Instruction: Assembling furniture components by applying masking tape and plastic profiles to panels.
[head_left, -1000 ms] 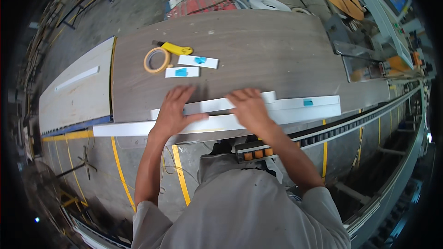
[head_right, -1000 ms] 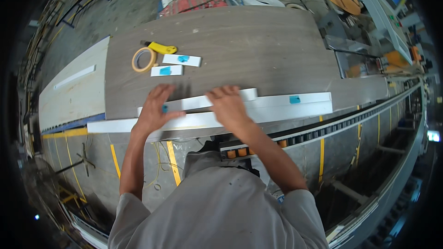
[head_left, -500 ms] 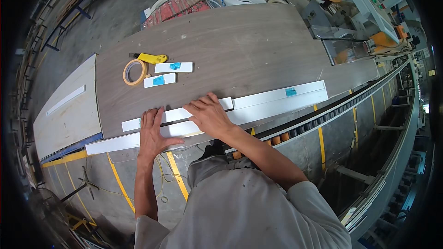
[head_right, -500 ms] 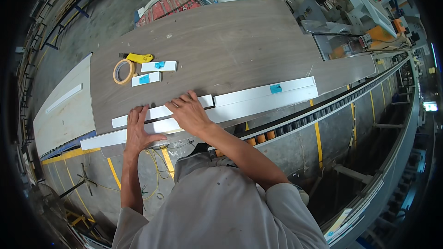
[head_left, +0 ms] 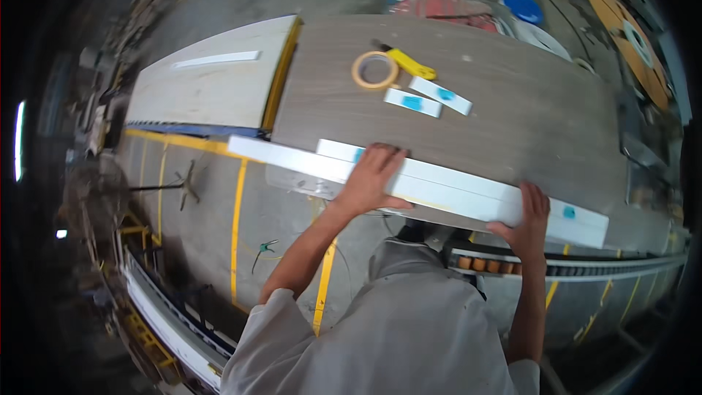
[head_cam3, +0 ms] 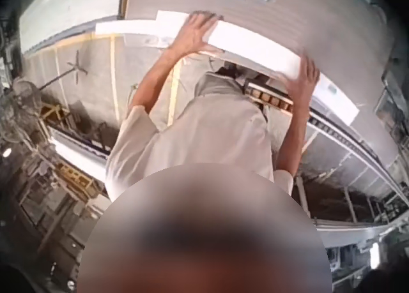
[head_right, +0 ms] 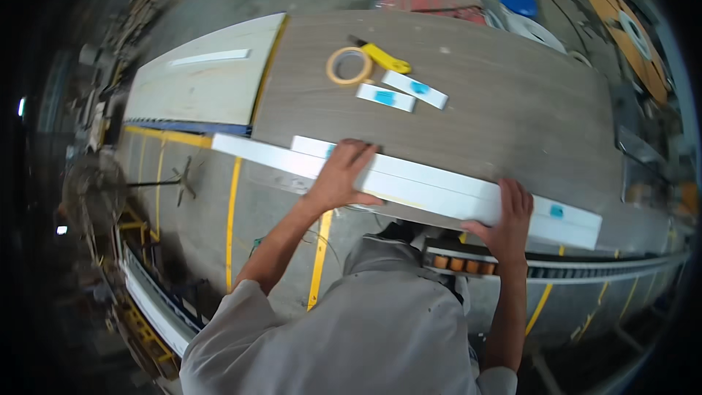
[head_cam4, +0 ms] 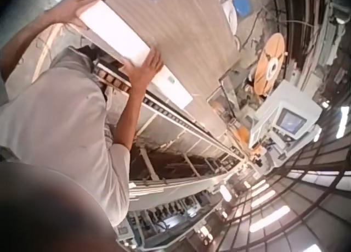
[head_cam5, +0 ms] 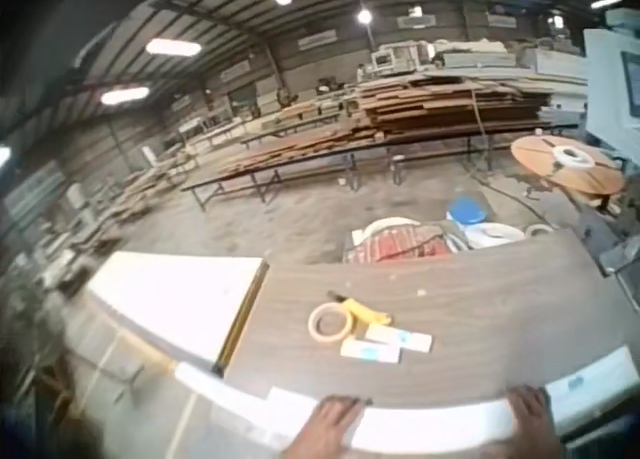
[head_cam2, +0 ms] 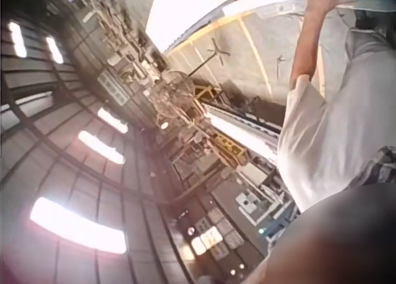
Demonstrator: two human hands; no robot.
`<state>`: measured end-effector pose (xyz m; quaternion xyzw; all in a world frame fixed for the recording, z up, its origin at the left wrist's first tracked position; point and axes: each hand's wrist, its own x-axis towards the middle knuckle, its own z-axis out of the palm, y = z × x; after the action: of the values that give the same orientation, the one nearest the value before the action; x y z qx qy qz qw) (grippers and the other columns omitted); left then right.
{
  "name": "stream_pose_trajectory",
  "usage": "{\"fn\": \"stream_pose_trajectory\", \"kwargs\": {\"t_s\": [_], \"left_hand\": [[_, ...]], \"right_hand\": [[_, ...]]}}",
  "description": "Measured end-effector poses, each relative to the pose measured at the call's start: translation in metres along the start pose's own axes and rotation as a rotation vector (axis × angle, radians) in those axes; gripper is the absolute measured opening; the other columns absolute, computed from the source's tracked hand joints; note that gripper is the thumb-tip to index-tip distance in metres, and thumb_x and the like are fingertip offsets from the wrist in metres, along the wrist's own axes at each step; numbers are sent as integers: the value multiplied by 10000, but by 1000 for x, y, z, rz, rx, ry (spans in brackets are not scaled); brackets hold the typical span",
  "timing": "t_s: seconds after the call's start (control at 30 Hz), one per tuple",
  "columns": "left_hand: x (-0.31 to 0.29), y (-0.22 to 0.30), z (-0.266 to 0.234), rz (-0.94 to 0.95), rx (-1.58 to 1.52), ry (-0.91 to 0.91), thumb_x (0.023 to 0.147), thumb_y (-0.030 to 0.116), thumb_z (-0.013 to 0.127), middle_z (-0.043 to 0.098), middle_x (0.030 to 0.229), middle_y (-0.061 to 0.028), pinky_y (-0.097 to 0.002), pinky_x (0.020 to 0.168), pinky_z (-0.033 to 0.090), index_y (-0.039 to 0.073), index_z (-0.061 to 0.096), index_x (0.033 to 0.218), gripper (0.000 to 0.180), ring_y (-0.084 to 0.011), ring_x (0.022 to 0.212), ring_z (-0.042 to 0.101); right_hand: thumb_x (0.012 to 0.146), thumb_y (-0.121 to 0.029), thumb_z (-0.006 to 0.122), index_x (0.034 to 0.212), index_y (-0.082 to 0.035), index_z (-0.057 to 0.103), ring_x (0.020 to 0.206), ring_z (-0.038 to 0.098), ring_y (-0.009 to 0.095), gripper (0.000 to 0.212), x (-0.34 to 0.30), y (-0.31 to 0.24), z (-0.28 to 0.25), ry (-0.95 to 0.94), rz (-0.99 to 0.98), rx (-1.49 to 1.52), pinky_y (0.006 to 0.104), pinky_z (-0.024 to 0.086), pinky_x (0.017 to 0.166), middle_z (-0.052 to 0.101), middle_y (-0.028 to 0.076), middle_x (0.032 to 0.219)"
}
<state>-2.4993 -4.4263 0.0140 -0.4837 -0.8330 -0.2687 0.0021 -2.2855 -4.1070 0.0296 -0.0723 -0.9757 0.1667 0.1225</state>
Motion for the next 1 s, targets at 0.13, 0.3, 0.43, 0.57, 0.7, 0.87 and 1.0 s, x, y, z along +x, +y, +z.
{"fn": "stream_pose_trajectory", "kwargs": {"t_s": [0.13,0.3,0.43,0.57,0.7,0.87,1.0], "left_hand": [[-3,-2,-8,-35,-21,8,506,453,902,524,1240,-197,-470,1006,418,-2,538,1316,998,-389,1173,494],[-12,-5,-7,-37,92,-31,504,396,913,510,1235,-184,-467,988,429,-12,535,1315,984,-376,1164,491],[-4,7,7,-37,95,-28,518,409,916,502,1242,-180,-471,979,434,-12,523,1318,986,-374,1161,490],[10,28,21,-28,73,-11,529,412,916,504,1238,-181,-473,980,434,-11,517,1317,979,-375,1156,493],[29,55,42,-13,73,11,530,399,914,508,1234,-186,-467,982,435,-10,519,1314,969,-382,1153,498],[41,88,63,-106,28,-55,544,387,900,505,1269,-207,-472,1010,412,-4,509,1347,975,-388,1181,495],[48,112,78,-100,36,-24,513,373,901,497,1262,-194,-472,1008,409,14,508,1357,999,-382,1176,490]], "right_hand": [[537,-453,883,1324,-30,508,1267,460,372,968,3,11,18,-19,-78,18,534,314,1087,522,167,1330],[585,-505,872,1324,-57,525,1267,465,316,931,-2,9,31,12,-34,-9,551,298,1096,521,108,1340],[603,-546,852,1324,-67,532,1269,462,296,923,-9,24,17,-19,-33,-33,573,285,1105,521,93,1331],[602,-556,848,1336,-78,529,1278,455,296,932,-13,49,3,-60,-17,-32,579,270,1120,523,92,1329],[591,-564,847,1333,-78,536,1280,461,303,940,-21,80,-15,-63,6,-56,583,268,1120,535,98,1325],[623,-621,796,1339,-72,544,1300,459,329,937,-40,129,-19,-36,-51,20,606,253,1113,533,133,1359],[606,-619,805,1349,-92,539,1312,441,308,949,-47,148,-29,-43,-30,-9,587,233,1132,525,123,1368]]}}
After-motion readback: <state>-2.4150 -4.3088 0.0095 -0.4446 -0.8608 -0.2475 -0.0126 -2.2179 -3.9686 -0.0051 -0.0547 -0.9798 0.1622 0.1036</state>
